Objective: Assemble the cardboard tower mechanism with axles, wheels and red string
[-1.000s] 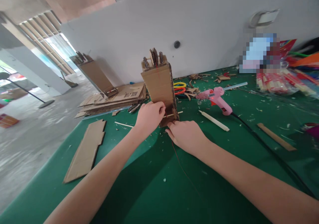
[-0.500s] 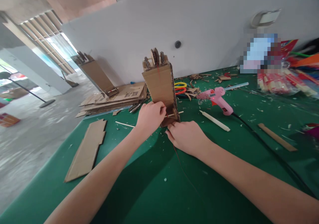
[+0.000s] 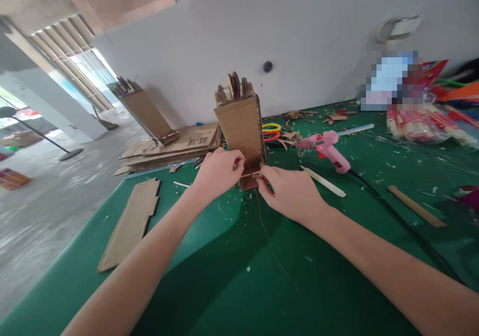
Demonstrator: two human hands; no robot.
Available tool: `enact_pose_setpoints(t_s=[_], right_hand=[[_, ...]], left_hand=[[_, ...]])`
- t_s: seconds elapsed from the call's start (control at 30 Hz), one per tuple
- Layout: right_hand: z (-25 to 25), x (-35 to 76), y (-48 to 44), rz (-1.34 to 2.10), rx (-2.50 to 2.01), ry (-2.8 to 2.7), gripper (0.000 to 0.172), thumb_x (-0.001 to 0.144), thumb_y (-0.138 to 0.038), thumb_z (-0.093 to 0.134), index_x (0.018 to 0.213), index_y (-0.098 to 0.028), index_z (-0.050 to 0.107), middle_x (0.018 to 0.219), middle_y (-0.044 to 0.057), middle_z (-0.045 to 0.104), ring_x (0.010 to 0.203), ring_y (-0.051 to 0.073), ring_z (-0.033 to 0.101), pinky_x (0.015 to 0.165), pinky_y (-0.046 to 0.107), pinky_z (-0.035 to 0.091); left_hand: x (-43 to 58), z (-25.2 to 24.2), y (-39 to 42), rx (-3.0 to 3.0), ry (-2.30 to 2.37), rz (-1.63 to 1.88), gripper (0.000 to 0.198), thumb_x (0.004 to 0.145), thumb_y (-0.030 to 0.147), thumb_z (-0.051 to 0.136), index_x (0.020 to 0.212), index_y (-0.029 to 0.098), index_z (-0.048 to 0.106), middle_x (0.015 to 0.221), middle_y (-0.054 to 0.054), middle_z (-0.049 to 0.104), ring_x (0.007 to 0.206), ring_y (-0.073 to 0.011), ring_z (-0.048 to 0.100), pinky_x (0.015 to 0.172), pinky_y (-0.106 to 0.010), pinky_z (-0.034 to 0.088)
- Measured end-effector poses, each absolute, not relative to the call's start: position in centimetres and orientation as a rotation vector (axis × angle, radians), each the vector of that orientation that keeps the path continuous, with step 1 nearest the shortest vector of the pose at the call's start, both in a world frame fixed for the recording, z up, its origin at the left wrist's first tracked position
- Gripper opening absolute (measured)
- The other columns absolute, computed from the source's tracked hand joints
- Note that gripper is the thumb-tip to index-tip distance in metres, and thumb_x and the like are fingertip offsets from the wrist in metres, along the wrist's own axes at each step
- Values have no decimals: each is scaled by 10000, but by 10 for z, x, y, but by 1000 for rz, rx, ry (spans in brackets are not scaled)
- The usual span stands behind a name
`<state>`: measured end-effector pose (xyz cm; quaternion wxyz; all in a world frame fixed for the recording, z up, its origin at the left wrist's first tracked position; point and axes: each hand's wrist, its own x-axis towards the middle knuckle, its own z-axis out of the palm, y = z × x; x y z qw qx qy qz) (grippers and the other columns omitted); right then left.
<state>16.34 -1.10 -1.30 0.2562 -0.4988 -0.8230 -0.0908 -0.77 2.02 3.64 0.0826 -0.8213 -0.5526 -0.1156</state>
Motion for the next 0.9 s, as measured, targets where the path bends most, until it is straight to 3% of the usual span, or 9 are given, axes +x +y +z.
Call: enact_pose_setpoints(t_s=[0.23,0.37,0.6,0.7,0.9], right_hand=[[-17,175,2,-66,-1349,-2044,99,835,-274,454,861,-206,521,816,-8,607,613,108,514,485,245,253],[-20,173,2,-173,-1260,-2125,120,843,-248,439,875,-198,543,887,31,582,792,155,521,497,248,288],[-23,170,4,-300,-1153,-2183,150,840,-226,464,930,-166,567,1001,89,551,931,220,436,669,304,395],[-23,169,6,-301,-1114,-2224,173,842,-205,459,959,-157,577,1044,104,538,967,234,420,756,343,390],[-25,169,6,-350,-1075,-2295,201,853,-206,452,965,-196,619,1077,102,511,994,243,403,779,368,362]], left_hand=[[-8,40,12,-2520,-1556,-192,143,762,305,510,814,199,589,857,-46,635,900,-248,510,760,-365,397],[-2,37,6,-2467,-1541,-259,155,748,296,535,859,191,506,856,-49,625,889,-240,505,708,-336,372],[3,29,2,-2464,-1484,-218,125,791,281,529,876,202,483,805,-33,638,857,-228,523,693,-329,330],[3,27,2,-2455,-1480,-218,107,800,246,513,895,204,486,803,-27,642,844,-219,526,697,-327,326],[0,26,4,-2460,-1461,-220,71,808,257,508,864,214,511,822,-16,651,822,-216,517,676,-329,304]])
